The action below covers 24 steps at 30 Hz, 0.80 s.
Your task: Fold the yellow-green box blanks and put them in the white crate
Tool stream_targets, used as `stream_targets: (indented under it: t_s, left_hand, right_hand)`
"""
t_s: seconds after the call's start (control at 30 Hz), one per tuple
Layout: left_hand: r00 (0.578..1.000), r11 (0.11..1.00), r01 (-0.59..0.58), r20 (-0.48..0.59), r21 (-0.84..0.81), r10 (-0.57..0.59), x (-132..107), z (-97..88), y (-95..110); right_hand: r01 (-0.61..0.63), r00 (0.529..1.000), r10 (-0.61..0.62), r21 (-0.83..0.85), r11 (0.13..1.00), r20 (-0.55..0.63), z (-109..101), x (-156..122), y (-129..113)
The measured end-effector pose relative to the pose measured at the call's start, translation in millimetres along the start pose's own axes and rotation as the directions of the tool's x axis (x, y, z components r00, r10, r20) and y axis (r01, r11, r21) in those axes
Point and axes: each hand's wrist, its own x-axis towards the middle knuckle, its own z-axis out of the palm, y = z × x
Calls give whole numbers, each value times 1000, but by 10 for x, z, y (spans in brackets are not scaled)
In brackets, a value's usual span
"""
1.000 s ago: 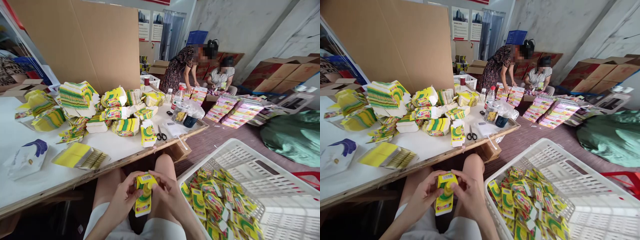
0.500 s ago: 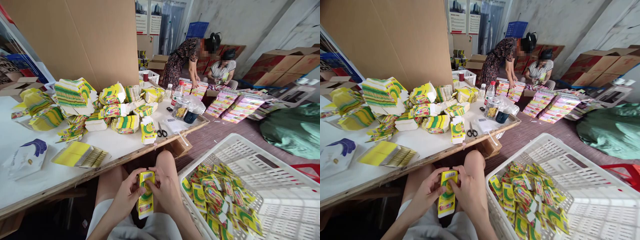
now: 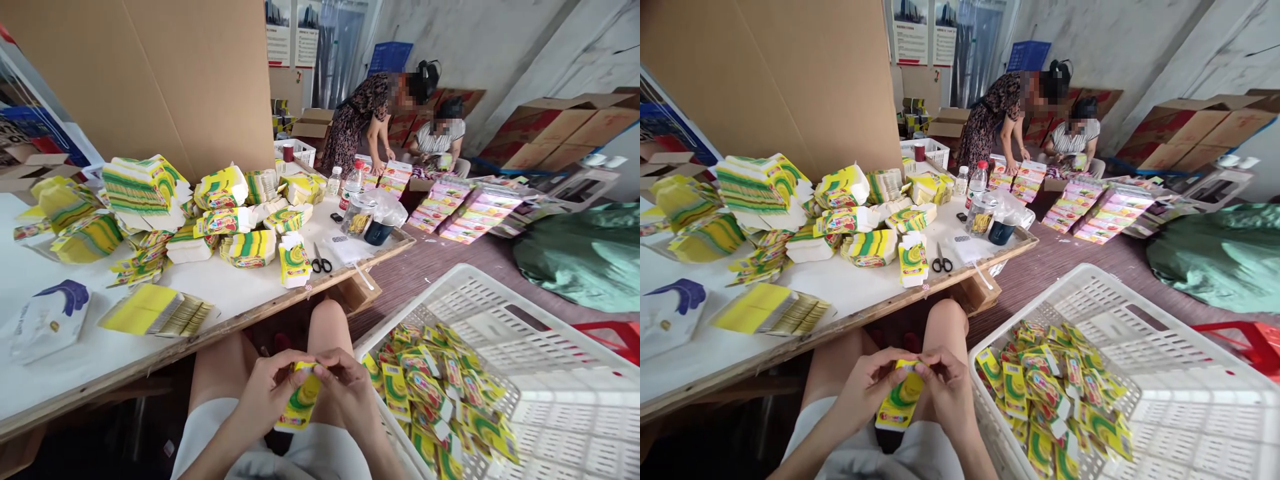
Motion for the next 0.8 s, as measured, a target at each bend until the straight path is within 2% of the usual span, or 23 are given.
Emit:
stream_targets:
  t_s: [0.07, 0.1, 0.13, 0.17, 0.2, 0.23, 0.27, 0.3, 0.33, 0.4, 0.5, 0.57, 0.67, 0.73, 0.77, 0.8]
  left_hand:
    - [998, 994, -62, 25, 84, 60, 119, 4, 65]
    - [992, 976, -127, 17, 176, 126, 215, -23, 95]
    - [979, 938, -197, 1, 287, 205, 335, -70, 120]
    - [952, 872, -267, -26, 411, 304, 476, -135, 136]
    - [917, 766, -305, -42, 565, 396, 633, -213, 141]
    - [901, 729, -296, -72, 618, 427, 798, -296, 134]
    - [893, 711, -289, -87, 641, 441, 964, -378, 115]
    - [888, 693, -285, -91, 663, 452, 1120, -454, 84]
    - [886, 680, -279, -92, 678, 455, 1259, -518, 47]
    - [886, 656, -276, -78, 703, 457, 1456, -611, -35]
    - [870, 620, -284, -76, 731, 487, 1506, -669, -117]
    - [834, 596, -299, -100, 745, 543, 1381, -661, -131]
    - [762, 551, -368, -97, 749, 641, 1012, -567, -141]
    - [731, 511, -458, -19, 727, 682, 698, -458, -185]
    - [707, 481, -525, 45, 702, 706, 541, -397, -222]
    - [685, 448, -611, 152, 653, 712, 395, -337, -264]
  right_hand:
    - [75, 993, -89, -155, 985, -80, -194, -50, -100]
    - [113, 975, -162, -289, 951, -151, -329, -64, -162]
    - [122, 931, -258, -445, 887, -259, -480, -70, -228]
    - [96, 834, -392, -597, 796, -389, -636, -70, -290]
    - [41, 724, -522, -728, 684, -450, -783, -66, -342]
    - [-9, 664, -598, -805, 593, -448, -909, -61, -378]
    - [-36, 645, -626, -836, 548, -438, -1003, -58, -395]
    - [-29, 648, -630, -840, 541, -428, -1059, -59, -391]
    - [1, 673, -613, -829, 560, -413, -1076, -63, -367]
    - [71, 746, -539, -757, 649, -392, -1011, -78, -275]
    - [31, 843, -349, -609, 792, -411, -776, -87, -131]
    - [-14, 891, -208, -482, 876, -403, -598, -62, -86]
    - [-13, 943, -56, -204, 979, -329, -344, 26, -88]
    - [-25, 959, 23, -3, 1000, -284, -193, 93, -100]
    - [-43, 965, 63, 82, 996, -255, -129, 121, -103]
    - [-65, 970, 99, 154, 986, -221, -77, 141, -104]
